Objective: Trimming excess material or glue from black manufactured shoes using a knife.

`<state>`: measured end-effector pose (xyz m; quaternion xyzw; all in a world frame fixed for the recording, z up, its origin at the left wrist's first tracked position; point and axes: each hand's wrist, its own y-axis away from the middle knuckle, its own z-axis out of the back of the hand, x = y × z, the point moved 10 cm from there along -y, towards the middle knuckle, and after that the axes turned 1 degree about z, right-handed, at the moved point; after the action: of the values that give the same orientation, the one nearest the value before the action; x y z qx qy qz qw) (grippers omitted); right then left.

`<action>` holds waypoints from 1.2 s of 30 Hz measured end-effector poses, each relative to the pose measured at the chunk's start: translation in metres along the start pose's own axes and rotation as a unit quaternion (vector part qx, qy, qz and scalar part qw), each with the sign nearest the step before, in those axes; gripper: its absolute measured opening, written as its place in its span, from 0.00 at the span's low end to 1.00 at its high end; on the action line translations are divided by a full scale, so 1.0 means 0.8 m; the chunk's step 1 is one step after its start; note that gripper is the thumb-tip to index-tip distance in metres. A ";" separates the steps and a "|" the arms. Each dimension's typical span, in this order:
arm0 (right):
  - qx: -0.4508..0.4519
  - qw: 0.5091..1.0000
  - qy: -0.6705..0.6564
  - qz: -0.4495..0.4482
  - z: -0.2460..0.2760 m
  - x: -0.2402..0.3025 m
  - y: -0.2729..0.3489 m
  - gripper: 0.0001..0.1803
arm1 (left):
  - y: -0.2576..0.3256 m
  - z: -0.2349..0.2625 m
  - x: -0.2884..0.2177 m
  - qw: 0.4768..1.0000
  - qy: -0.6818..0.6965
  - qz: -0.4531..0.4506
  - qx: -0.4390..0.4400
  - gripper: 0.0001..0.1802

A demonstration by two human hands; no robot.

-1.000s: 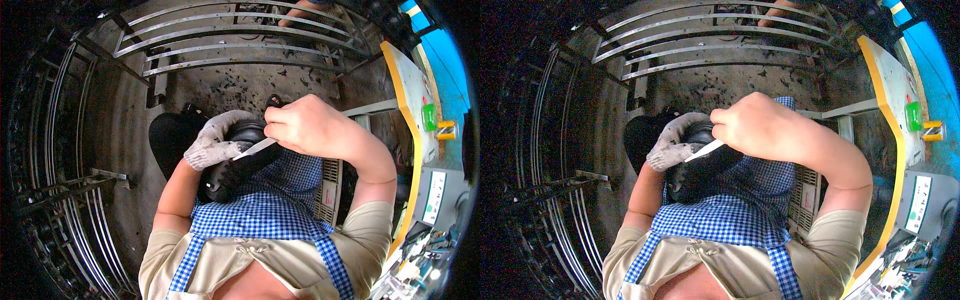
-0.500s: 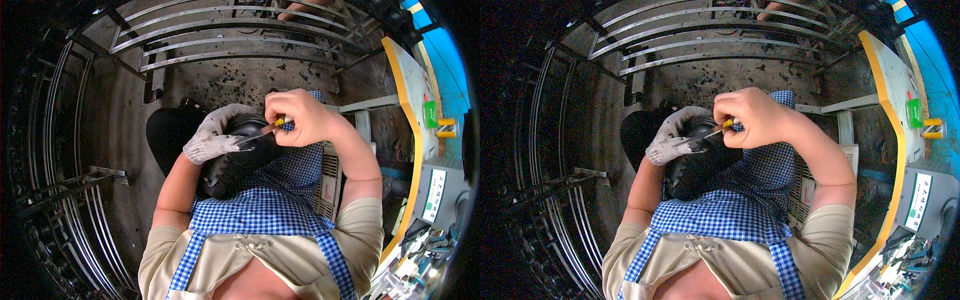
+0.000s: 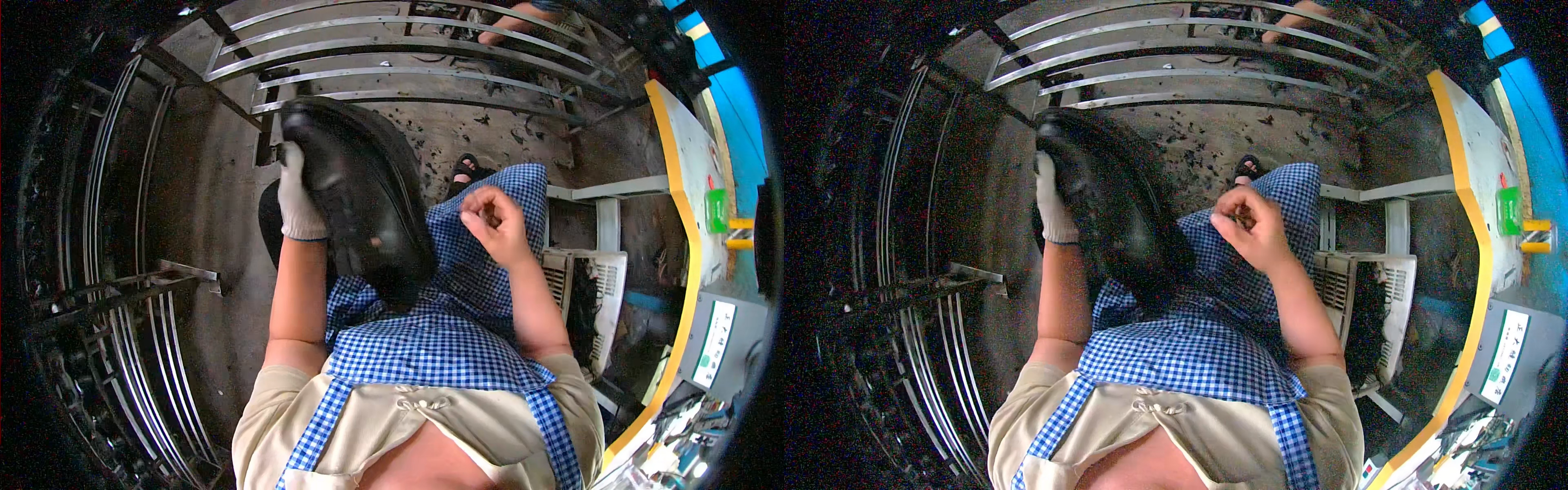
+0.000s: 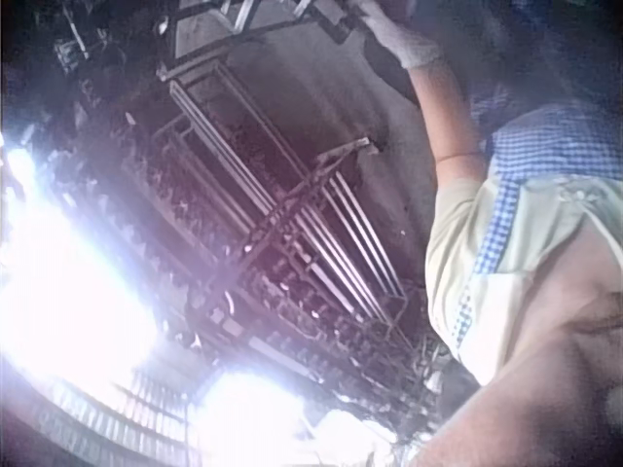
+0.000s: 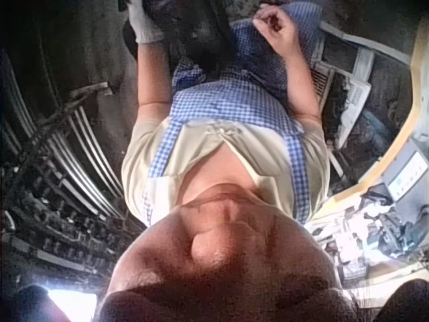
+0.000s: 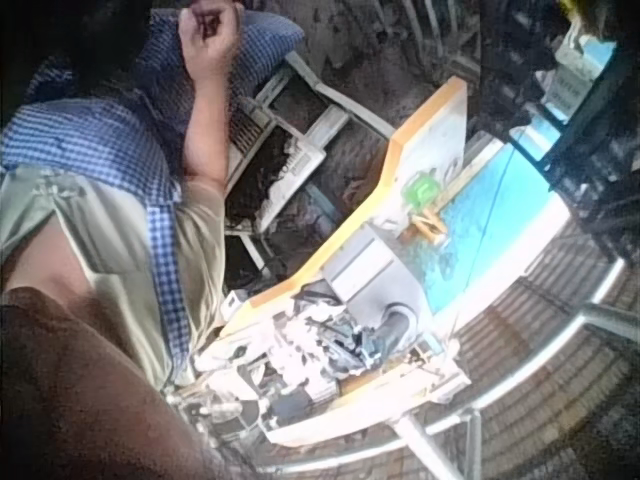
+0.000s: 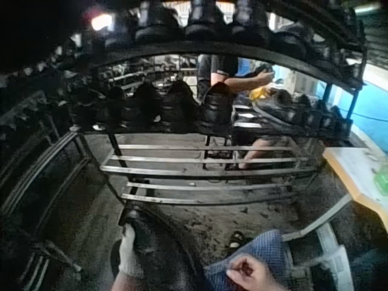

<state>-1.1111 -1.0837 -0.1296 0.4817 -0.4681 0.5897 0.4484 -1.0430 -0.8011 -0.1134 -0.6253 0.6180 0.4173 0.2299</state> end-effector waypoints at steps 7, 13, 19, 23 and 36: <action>0.023 0.993 -0.103 0.060 -0.039 0.045 0.022 0.57 | -0.013 -0.023 0.047 0.920 0.376 0.075 0.084 0.33; 0.044 0.963 0.174 0.201 -0.059 0.103 0.020 0.58 | -0.003 -0.021 0.085 0.927 0.342 0.142 0.064 0.34; -0.009 0.984 0.047 0.170 -0.046 0.105 -0.005 0.63 | -0.007 -0.021 0.139 0.962 0.112 0.126 0.213 0.30; -0.117 0.987 -0.020 0.104 -0.010 0.078 -0.013 0.62 | 0.056 -0.004 0.199 0.928 0.167 0.331 0.011 0.23; -0.085 0.989 0.082 0.088 -0.010 0.093 -0.025 0.50 | 0.091 -0.090 -0.019 0.836 -0.409 -0.294 0.216 0.15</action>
<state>-1.1027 -1.0671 -0.0548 0.3487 -0.5187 0.6222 0.4714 -1.0945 -0.8598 -0.0451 -0.4841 0.3290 0.4034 0.7033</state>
